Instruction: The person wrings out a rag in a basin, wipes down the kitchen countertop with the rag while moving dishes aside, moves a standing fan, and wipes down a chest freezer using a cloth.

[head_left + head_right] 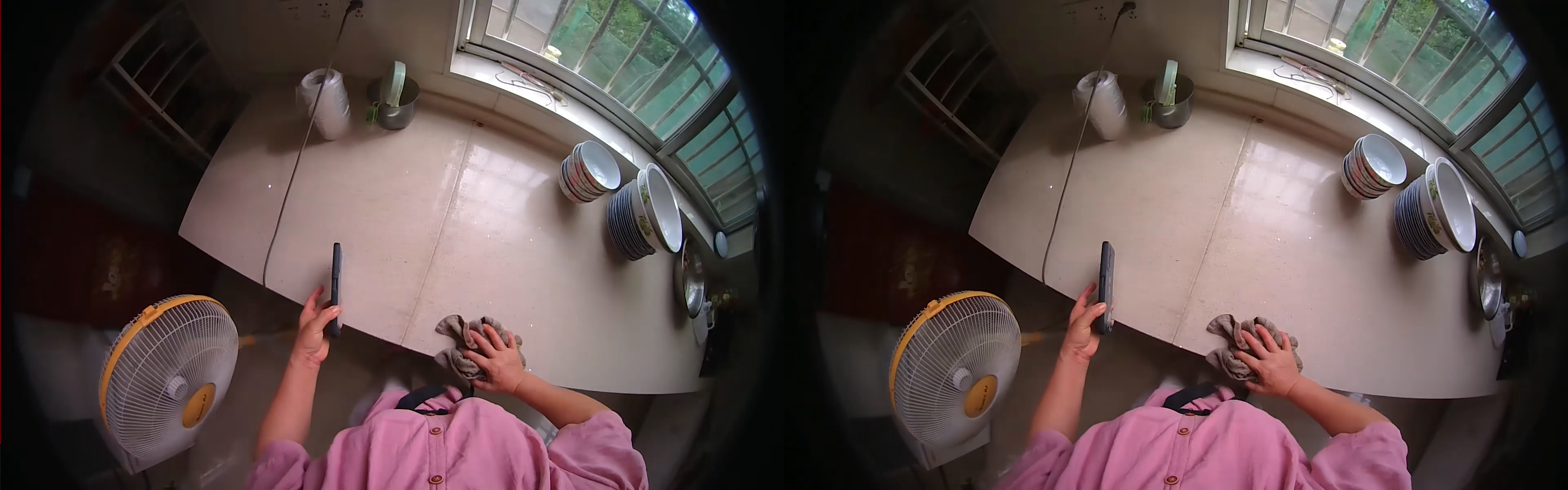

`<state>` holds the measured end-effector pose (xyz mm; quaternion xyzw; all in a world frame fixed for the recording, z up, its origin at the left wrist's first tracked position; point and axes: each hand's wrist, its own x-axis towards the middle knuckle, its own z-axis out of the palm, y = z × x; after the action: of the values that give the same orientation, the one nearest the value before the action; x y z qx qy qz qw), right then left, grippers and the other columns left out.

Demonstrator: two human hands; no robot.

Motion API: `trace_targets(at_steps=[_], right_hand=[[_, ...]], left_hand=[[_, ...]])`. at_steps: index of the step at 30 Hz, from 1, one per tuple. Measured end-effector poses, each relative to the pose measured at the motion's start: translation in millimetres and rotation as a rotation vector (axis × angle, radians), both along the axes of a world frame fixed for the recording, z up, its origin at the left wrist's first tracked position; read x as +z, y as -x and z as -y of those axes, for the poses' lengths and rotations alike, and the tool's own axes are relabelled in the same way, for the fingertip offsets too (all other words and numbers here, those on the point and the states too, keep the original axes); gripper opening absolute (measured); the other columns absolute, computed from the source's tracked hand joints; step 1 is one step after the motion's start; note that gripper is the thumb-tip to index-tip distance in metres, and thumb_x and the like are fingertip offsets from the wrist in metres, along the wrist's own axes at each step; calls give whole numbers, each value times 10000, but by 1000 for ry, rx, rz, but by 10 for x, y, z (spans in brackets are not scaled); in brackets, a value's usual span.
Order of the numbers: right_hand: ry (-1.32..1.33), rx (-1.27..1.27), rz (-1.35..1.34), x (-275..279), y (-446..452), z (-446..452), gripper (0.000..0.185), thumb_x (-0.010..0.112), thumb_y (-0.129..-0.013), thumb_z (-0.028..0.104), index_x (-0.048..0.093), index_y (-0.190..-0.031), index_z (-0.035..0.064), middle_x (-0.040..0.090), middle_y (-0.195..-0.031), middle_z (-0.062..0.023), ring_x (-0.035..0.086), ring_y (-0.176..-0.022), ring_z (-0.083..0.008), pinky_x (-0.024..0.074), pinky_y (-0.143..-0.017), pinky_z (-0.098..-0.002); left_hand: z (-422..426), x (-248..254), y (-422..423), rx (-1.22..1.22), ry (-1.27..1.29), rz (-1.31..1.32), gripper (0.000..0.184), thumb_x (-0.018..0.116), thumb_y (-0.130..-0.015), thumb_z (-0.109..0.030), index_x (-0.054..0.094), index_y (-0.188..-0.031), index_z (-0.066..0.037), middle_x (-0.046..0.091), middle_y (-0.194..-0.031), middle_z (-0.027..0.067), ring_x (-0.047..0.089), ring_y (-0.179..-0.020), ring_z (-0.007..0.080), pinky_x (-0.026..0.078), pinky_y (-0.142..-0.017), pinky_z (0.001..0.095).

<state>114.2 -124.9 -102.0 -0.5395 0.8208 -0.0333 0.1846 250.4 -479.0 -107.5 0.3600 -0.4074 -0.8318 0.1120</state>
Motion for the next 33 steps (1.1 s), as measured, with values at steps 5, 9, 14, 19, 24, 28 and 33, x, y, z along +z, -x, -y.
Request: trace_targets(at_steps=[5,9,14,19,24,28,33], right_hand=[[-16,143,62,0,18,902,690,658,-672,452,434,-1301,274,245,-1448,-69,180,-1339,-330,194,-987,-635],[151,190,84,-118,-55,1922,652,640,-695,433,458,-1285,223,282,-1424,-91,198,-1332,-334,184,-1001,-626],[263,200,80,-231,-13,2921,635,619,-701,444,485,-1266,187,325,-1390,-106,237,-1318,-330,210,-996,-615],[282,146,70,-283,245,3329,635,633,-696,439,478,-1256,185,332,-1385,-101,267,-1300,-313,236,-987,-599],[319,-63,10,-324,649,3058,639,652,-682,432,489,-1245,180,358,-1375,-84,296,-1290,-284,270,-986,-549],[310,-369,-58,-327,1262,2299,646,668,-668,403,489,-1247,180,373,-1382,-85,303,-1292,-274,289,-974,-544],[172,-870,-164,-258,1916,841,664,655,-678,397,443,-1283,225,318,-1423,-52,260,-1319,-258,255,-1018,-530]], left_hand=[[65,-49,-277,26,-3,-20,686,603,-755,-52,273,-1357,-59,552,-1032,116,559,-870,181,503,-669,312],[87,47,-480,56,6,-11,695,617,-727,-73,305,-1348,-81,549,-1069,127,562,-917,187,509,-701,312],[75,181,-698,60,22,-62,723,622,-707,-82,298,-1353,-92,532,-1117,141,559,-947,195,512,-733,309],[4,206,-788,78,54,-56,760,628,-689,-65,283,-1365,-88,526,-1115,137,544,-951,179,495,-748,284],[-163,199,-722,54,96,15,775,641,-694,-44,268,-1372,-85,530,-1086,110,527,-933,149,472,-742,261],[-363,191,-631,26,95,10,770,627,-714,-12,247,-1379,-83,530,-1067,107,523,-923,142,467,-728,256],[-573,150,-410,13,112,126,739,625,-738,9,245,-1368,-62,524,-1035,92,525,-817,114,455,-690,228]])
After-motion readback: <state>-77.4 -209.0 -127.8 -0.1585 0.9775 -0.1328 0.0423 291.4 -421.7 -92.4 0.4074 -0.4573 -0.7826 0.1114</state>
